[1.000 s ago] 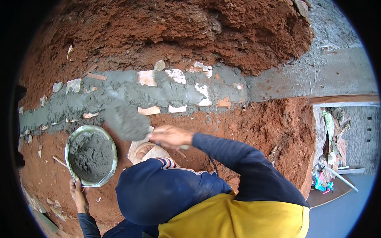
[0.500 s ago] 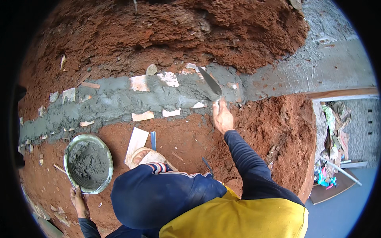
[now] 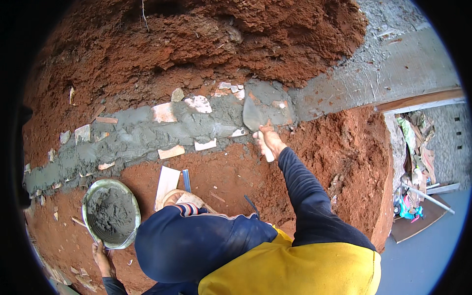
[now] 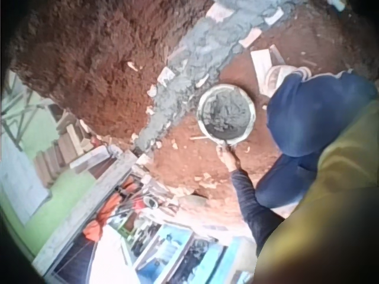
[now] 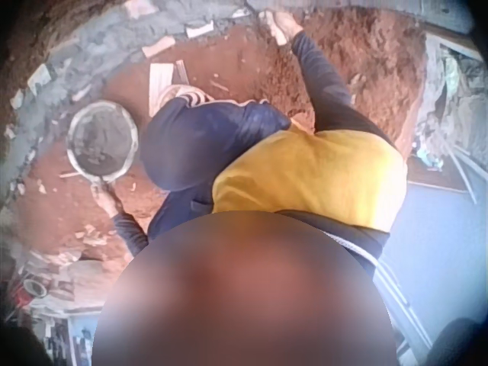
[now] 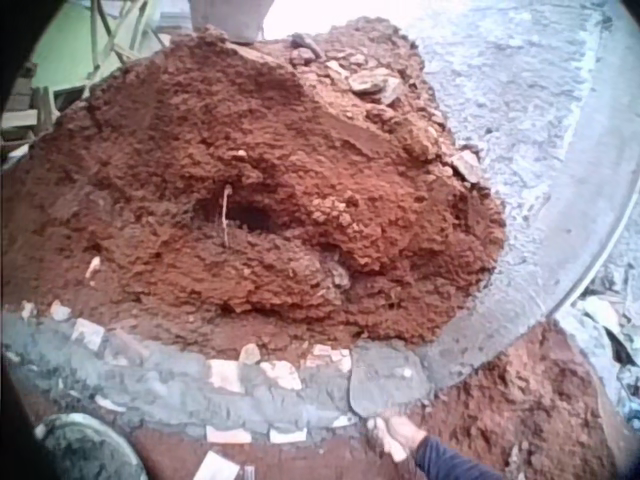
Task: The person scoops wet mortar from a bucket with a trowel and spreads it along a narrow trench between brick fragments on the ground. The person repeatedly scoops and smooths the mortar to fill the gap.
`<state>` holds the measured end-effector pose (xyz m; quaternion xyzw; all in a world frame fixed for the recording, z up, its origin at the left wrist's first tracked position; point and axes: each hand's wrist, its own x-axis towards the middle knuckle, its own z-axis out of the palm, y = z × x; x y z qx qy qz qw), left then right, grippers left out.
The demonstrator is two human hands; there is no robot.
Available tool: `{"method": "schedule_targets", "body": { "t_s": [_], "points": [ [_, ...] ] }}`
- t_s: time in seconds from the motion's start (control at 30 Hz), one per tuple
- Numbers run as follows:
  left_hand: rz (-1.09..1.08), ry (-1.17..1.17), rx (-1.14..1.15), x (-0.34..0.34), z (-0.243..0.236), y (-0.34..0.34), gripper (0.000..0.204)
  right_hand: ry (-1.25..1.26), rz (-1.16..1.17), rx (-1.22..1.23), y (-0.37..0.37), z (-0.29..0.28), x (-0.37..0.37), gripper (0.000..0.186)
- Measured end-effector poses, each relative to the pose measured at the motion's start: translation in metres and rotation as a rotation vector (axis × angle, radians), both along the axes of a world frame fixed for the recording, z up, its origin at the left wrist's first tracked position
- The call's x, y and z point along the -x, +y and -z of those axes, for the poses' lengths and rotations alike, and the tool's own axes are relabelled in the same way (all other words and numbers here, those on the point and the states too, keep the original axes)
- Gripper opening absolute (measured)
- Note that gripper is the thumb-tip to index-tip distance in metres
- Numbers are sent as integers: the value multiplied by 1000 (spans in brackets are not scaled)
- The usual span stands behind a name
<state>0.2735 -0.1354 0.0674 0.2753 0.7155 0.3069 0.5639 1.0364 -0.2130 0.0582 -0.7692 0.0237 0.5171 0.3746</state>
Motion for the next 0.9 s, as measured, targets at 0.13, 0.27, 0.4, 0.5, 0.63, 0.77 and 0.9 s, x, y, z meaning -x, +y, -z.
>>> {"method": "schedule_targets", "body": {
  "t_s": [0.13,0.27,0.4,0.5,0.63,0.77,0.9],
  "points": [
    [1,1,41,-3,-9,4,9,182,-247,-102,11,-5,31,51],
    [-1,-45,42,-4,-11,3,9,-317,-102,240,-14,-10,19,50],
    [-34,0,58,-14,-17,4,9,55,-10,-61,-16,4,8,49],
    [52,-28,32,-28,-29,13,9,260,-147,-118,5,-1,33,49],
    [191,-7,-40,-48,-41,15,23,-73,-666,-54,34,-53,100,48],
    [226,42,-51,-70,-43,16,20,-668,-1589,-430,87,-75,202,43],
    [221,68,-63,-93,-42,13,17,-1014,-1933,-693,161,-50,298,37]
  ]
}}
